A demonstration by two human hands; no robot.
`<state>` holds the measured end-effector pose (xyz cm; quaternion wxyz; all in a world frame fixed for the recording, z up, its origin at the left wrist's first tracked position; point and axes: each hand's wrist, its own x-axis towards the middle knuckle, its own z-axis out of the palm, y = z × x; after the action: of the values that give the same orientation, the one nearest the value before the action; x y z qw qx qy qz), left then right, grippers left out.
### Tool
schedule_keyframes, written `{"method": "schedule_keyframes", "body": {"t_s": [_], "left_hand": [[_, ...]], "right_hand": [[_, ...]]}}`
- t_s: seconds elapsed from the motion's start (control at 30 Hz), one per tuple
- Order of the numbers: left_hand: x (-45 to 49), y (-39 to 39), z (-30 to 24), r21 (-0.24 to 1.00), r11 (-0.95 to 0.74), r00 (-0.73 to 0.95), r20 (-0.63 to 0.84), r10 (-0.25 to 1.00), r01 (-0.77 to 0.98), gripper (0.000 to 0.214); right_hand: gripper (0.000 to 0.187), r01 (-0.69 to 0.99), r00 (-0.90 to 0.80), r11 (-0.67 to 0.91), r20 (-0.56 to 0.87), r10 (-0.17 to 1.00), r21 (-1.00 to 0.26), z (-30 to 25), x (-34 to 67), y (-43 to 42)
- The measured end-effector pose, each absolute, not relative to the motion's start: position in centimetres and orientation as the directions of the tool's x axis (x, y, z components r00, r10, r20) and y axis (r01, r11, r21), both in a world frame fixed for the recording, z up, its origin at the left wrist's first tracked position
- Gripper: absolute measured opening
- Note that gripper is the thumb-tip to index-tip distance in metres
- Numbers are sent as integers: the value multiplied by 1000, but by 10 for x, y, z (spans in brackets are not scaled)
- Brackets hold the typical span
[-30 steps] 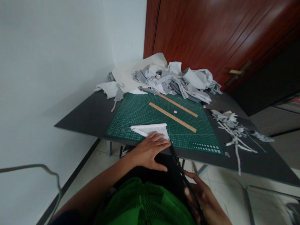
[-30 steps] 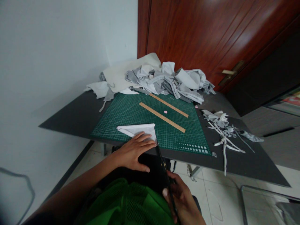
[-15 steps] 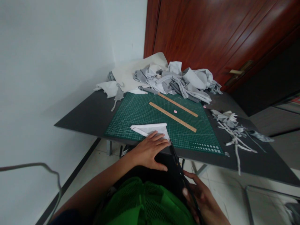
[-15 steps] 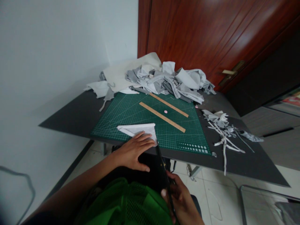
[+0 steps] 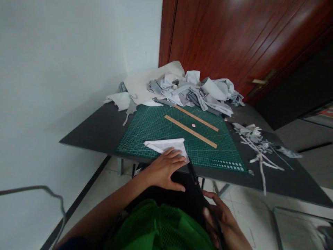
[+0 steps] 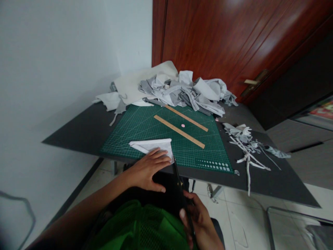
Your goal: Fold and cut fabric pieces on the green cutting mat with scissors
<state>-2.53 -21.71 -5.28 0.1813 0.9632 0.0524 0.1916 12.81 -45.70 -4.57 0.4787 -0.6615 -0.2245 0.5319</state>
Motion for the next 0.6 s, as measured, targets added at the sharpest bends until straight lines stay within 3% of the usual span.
{"method": "schedule_keyframes", "body": {"t_s": [0.17,0.37,0.5,0.6], "left_hand": [[-26,-217,-53,383,-922,912,359,199,50,77],[-24,-218,-54,394,-915,899,366,243,87,63],[-24,-217,-48,413,-907,907,345,243,86,62],[-24,-217,-44,426,-902,912,338,230,70,64]], "right_hand": [[75,-309,348,-414,-507,789,-856,-36,135,-454],[64,-360,557,-262,-432,710,-895,-38,169,-454],[64,-268,779,-75,-262,570,-961,-42,185,-454],[66,-200,734,-132,-237,636,-971,-40,181,-454]]}}
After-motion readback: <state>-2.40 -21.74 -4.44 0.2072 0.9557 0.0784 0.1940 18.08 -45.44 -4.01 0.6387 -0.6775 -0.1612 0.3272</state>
